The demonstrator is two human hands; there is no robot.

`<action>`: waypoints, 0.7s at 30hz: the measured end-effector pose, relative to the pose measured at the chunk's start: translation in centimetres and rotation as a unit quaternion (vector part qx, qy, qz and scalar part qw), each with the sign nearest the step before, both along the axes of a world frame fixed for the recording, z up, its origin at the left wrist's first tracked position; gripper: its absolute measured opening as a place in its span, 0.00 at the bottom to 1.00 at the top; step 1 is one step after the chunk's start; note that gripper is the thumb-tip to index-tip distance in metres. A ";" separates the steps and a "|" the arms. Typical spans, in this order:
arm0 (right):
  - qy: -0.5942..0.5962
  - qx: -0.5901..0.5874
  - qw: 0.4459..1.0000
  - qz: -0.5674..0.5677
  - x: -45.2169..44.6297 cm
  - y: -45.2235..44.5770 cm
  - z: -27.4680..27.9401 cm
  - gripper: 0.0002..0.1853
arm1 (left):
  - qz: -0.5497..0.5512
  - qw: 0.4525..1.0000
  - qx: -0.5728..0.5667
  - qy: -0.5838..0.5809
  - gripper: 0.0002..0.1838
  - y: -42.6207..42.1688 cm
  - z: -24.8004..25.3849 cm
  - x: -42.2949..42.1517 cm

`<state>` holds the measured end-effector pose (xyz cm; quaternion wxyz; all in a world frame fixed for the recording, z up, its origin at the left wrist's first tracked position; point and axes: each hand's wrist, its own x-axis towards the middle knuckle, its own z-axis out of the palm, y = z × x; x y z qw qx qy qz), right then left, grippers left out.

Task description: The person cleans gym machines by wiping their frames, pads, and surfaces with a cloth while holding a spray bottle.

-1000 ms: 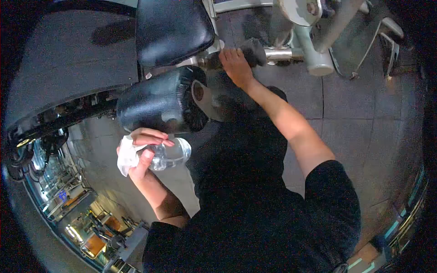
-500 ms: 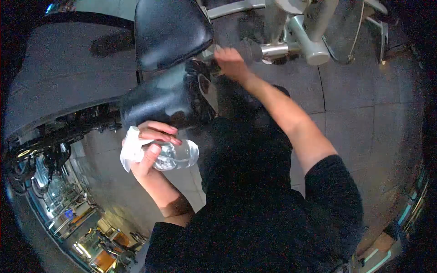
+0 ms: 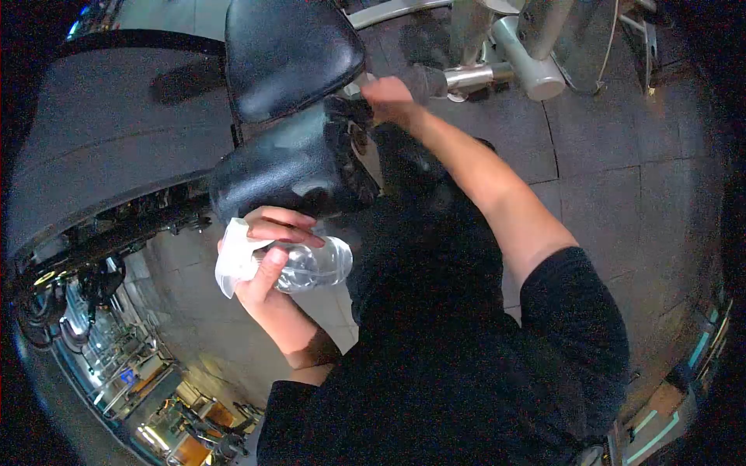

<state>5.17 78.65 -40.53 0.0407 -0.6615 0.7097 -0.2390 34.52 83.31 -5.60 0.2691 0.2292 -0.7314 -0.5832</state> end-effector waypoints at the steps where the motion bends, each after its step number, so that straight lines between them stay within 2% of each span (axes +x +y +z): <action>1: 0.004 0.000 1.000 0.000 0.6 1.2 1.1 0.07 | 0.000 1.000 0.000 0.004 0.21 0.0 0.0 -0.1; 2: 0.116 -0.085 0.988 -0.050 1.7 3.0 2.6 0.08 | -0.007 1.000 0.005 0.010 0.21 0.0 0.1 -0.3; 3: 0.226 -0.167 0.954 -0.100 2.2 4.1 3.6 0.09 | -0.016 1.000 0.010 0.016 0.20 0.0 0.2 -0.4; 4: 0.231 -0.170 0.953 -0.099 1.1 3.6 3.4 0.09 | -0.015 1.000 0.008 0.021 0.20 0.0 0.0 -0.8; 6: 0.093 -0.065 0.993 -0.012 0.3 2.9 2.8 0.29 | 0.002 0.999 0.052 0.005 0.19 0.4 0.3 -0.4; 7: 0.089 -0.061 0.994 -0.013 -0.2 2.5 3.9 0.29 | 0.002 0.998 0.055 0.000 0.19 0.4 0.3 -0.2; 8: 0.027 0.089 0.995 0.031 -2.1 1.5 6.7 0.32 | -0.012 1.000 0.012 -0.001 0.18 0.0 0.0 -0.4; 9: -0.039 0.239 0.968 0.073 -3.1 0.8 8.3 0.34 | -0.027 0.999 -0.030 -0.006 0.18 -0.1 0.1 -0.5; 10: -0.072 0.283 0.953 0.080 -3.7 0.0 8.4 0.39 | -0.014 1.000 -0.008 -0.012 0.17 0.0 0.3 -0.3; 14: -0.085 0.229 0.969 0.046 -2.8 2.1 6.0 0.38 | -0.034 0.999 -0.019 -0.005 0.15 -0.4 0.1 -0.3; 15: 0.001 0.088 0.996 -0.009 -1.9 4.0 4.2 0.37 | -0.035 0.999 -0.018 -0.004 0.15 -0.7 0.0 -0.2; 16: 0.087 -0.055 0.993 -0.061 -1.7 5.7 3.2 0.37 | -0.056 0.998 -0.031 -0.001 0.15 -0.9 0.0 0.1; 17: 0.089 -0.054 0.993 -0.060 -2.7 7.3 2.8 0.37 | -0.075 0.996 -0.045 0.001 0.15 -1.1 -0.2 0.2; 19: 0.202 -0.132 0.967 -0.087 -4.7 9.1 2.3 0.36 | -0.058 0.998 -0.027 -0.008 0.15 -0.5 0.2 -0.1; 20: 0.200 -0.132 0.967 -0.086 -5.4 8.3 3.6 0.36 | -0.045 0.999 0.002 0.003 0.15 -0.4 0.0 -0.1; 21: 0.127 0.056 0.989 -0.051 -6.5 7.2 5.1 0.37 | -0.033 0.999 0.034 0.011 0.15 -0.2 0.0 -0.1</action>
